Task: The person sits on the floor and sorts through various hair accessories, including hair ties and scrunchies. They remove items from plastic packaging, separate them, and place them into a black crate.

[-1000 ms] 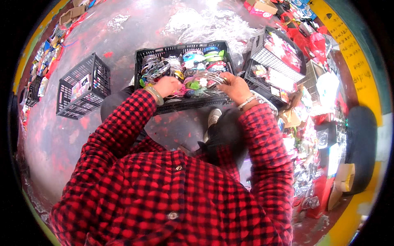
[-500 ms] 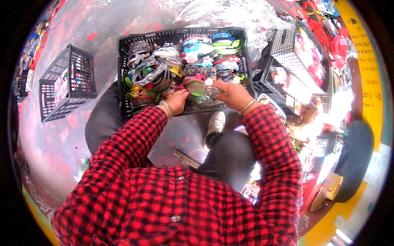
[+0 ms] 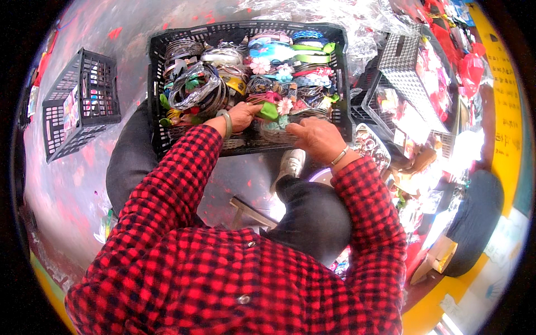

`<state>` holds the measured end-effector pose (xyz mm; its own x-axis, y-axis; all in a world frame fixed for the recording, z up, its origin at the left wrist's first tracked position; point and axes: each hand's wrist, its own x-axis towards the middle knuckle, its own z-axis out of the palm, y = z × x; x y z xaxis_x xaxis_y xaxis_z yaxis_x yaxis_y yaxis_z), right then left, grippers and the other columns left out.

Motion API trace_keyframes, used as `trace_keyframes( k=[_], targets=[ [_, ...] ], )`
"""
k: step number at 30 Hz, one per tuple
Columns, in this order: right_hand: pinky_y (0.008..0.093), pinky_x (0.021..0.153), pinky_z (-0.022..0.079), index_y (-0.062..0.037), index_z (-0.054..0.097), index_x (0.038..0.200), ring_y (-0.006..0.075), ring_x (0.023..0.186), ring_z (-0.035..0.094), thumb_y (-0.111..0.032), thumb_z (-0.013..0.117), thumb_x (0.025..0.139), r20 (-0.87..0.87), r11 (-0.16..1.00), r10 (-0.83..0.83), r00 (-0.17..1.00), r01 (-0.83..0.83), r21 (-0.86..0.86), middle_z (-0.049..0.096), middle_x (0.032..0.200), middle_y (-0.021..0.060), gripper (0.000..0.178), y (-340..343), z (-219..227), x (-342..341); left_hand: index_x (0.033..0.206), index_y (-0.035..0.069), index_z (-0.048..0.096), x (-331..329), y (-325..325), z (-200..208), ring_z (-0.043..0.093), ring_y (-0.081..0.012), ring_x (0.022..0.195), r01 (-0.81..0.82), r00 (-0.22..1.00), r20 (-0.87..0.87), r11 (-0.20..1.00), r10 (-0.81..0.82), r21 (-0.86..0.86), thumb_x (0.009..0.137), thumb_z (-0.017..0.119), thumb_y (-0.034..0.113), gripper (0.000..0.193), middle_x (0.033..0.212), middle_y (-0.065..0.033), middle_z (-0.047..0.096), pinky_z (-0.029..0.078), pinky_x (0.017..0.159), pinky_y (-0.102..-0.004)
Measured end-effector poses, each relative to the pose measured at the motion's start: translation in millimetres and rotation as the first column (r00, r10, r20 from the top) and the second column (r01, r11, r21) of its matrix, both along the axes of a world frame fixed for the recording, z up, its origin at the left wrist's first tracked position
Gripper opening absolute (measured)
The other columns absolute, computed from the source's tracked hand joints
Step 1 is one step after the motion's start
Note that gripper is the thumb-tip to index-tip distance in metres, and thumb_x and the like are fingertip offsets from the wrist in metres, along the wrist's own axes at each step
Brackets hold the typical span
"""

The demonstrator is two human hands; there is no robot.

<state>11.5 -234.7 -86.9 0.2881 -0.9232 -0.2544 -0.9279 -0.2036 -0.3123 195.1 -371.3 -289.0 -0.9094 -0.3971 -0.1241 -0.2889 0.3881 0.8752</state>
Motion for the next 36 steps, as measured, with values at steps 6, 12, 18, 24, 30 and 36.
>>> trace_keyframes(
  k=[6,12,18,24,30,36],
  targets=[
    [0.0335,0.062,0.045,-0.0166,0.054,0.096,0.022,0.077,0.055,-0.017,0.066,0.067,-0.154,0.997,0.041,0.987,-0.051,-0.059,0.053,0.076,0.0031,0.032,-4.2,-3.2,14.4,0.112,0.012,0.059,-10.0,-0.9,8.5,0.056,-0.0191,0.087,-0.095,0.994,0.008,0.794,0.112,0.6,0.081,0.039,-0.002,0.039,0.102,-0.0113,0.062,0.044,0.079,-0.0295],
    [0.0373,0.057,0.046,-0.016,0.051,0.089,0.0248,0.074,0.056,-0.019,0.058,0.074,-0.107,0.997,-0.067,0.992,0.063,-0.04,0.052,0.071,0.0048,0.017,-3.9,-32.3,18.9,0.118,0.014,0.055,-5.3,-1.5,-25.2,0.051,-0.01,0.093,-0.028,0.999,-0.022,0.91,0.041,0.414,0.085,0.037,-0.007,0.043,0.103,0.0008,0.06,0.041,0.081,-0.0235],
    [0.0399,0.061,0.048,-0.0166,0.05,0.097,0.0273,0.08,0.056,-0.021,0.059,0.075,-0.07,0.992,-0.104,0.992,0.108,0.069,0.054,0.079,0.0085,0.024,-5.0,-40.3,25.0,0.118,0.015,0.054,-5.6,1.5,-34.8,0.053,-0.0127,0.098,-0.042,0.988,-0.08,0.737,0.129,0.675,0.086,0.041,-0.001,0.038,0.108,0.001,0.059,0.042,0.083,-0.0252],
    [0.0394,0.065,0.046,-0.0164,0.05,0.1,0.0285,0.081,0.055,-0.021,0.061,0.075,-0.062,0.988,-0.098,0.993,0.105,0.115,0.053,0.081,0.0084,0.028,-6.4,-38.6,20.8,0.111,0.013,0.056,-3.0,-0.9,-4.4,0.058,-0.0265,0.093,-0.035,0.991,-0.128,0.994,0.022,-0.101,0.08,0.046,0.006,0.033,0.101,-0.0119,0.061,0.044,0.082,-0.035],
    [0.0379,0.06,0.045,-0.0159,0.052,0.093,0.026,0.075,0.055,-0.018,0.061,0.072,-0.137,0.997,0.046,0.989,-0.038,0.062,0.052,0.074,0.0067,0.023,-7.6,-27.4,19.1,0.095,0.008,0.055,-4.5,-0.1,28.9,0.053,-0.0325,0.092,-0.074,0.974,0.182,0.95,0.134,-0.302,0.074,0.057,0.013,0.022,0.094,-0.0137,0.058,0.043,0.079,-0.0409],
    [0.0371,0.059,0.045,-0.0148,0.051,0.091,0.026,0.073,0.054,-0.016,0.061,0.07,-0.049,0.999,0.017,0.999,-0.018,-0.027,0.051,0.071,0.0067,0.023,0.1,-37.7,11.8,0.1,0.011,0.048,-13.5,7.5,53.8,0.048,-0.0261,0.103,-0.036,0.943,0.266,0.854,0.201,-0.518,0.068,0.067,0.022,0.039,0.104,-0.01,0.053,0.04,0.085,-0.0397]
  ],
)
